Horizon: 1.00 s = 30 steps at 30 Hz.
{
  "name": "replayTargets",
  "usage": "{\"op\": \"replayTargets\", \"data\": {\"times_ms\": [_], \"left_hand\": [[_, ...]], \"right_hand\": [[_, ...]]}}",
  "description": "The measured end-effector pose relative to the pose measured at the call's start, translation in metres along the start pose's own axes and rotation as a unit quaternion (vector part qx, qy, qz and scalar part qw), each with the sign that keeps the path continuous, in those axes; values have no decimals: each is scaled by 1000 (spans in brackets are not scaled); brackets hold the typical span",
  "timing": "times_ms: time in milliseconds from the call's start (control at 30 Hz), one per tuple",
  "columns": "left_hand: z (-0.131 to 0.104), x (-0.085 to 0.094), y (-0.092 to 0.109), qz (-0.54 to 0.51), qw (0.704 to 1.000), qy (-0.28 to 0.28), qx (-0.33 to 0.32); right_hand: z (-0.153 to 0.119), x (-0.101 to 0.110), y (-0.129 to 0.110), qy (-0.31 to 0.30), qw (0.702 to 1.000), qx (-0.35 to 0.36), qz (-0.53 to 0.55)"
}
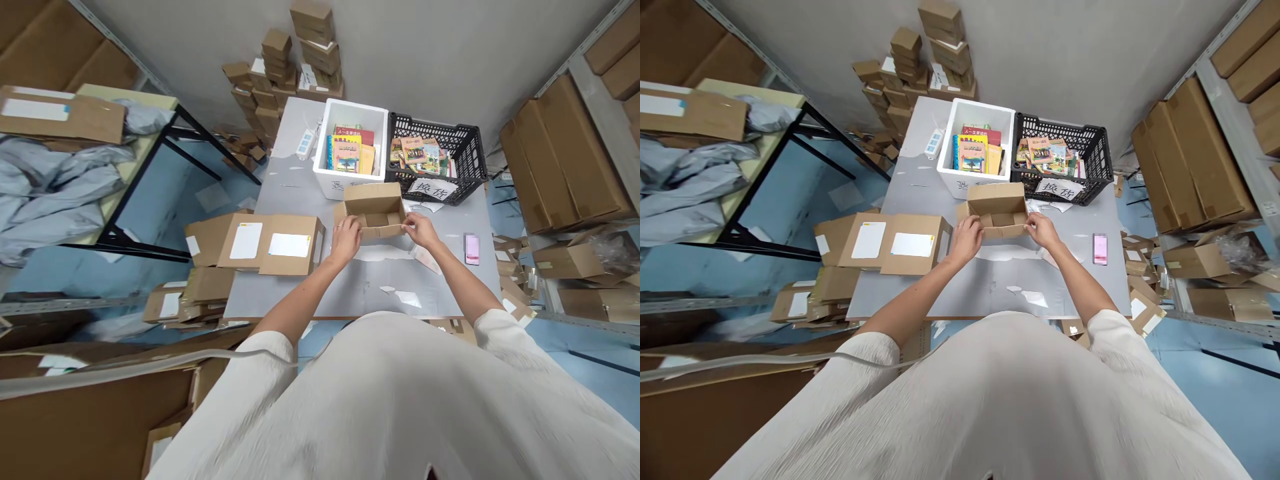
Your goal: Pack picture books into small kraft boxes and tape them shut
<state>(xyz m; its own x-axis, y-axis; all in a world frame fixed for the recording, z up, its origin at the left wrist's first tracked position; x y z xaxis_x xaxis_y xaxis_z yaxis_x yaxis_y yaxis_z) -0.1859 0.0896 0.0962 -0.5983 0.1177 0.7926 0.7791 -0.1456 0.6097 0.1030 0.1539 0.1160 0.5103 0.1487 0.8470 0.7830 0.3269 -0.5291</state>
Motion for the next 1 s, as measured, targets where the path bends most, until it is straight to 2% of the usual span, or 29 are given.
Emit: {"op": "replayTargets", "data": {"times_ms": [100, 200, 367, 600, 767, 900, 1000], "left_hand": [[6, 4, 0, 3, 1000, 21, -1], [4, -1, -7, 8, 1000, 14, 16], [-7, -20, -25, 33, 997, -24, 58], [-15, -40, -46, 66, 986, -107, 111], [-12, -42, -43, 72, 986, -108, 103], [-3, -44, -24, 65, 991, -92, 70], [5, -50, -4, 56, 994, -85, 47]], "right_hand": [[4, -13, 2, 8, 1000, -14, 15], [7, -41, 2, -1, 999, -41, 14], [15, -85, -3, -10, 998, -59, 16], [36, -117, -3, -27, 997, -72, -10], [31, -119, 0, -59, 995, -70, -43], [17, -103, 10, -48, 995, -72, -46], [1, -89, 27, -57, 992, -92, -64]]}}
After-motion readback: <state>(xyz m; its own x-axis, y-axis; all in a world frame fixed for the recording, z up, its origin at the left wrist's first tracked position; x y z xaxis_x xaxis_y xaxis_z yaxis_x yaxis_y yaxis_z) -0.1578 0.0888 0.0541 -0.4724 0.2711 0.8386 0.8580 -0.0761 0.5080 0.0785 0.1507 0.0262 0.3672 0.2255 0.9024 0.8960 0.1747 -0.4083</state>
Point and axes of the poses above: each hand's wrist, its own z-axis towards the middle knuckle, its own x-axis out of the back of the hand, y = z × x, the point moved 5 cm from there along z, towards the middle knuckle, and after that the axes turned 9 degrees about -z, right-handed, at the moved point
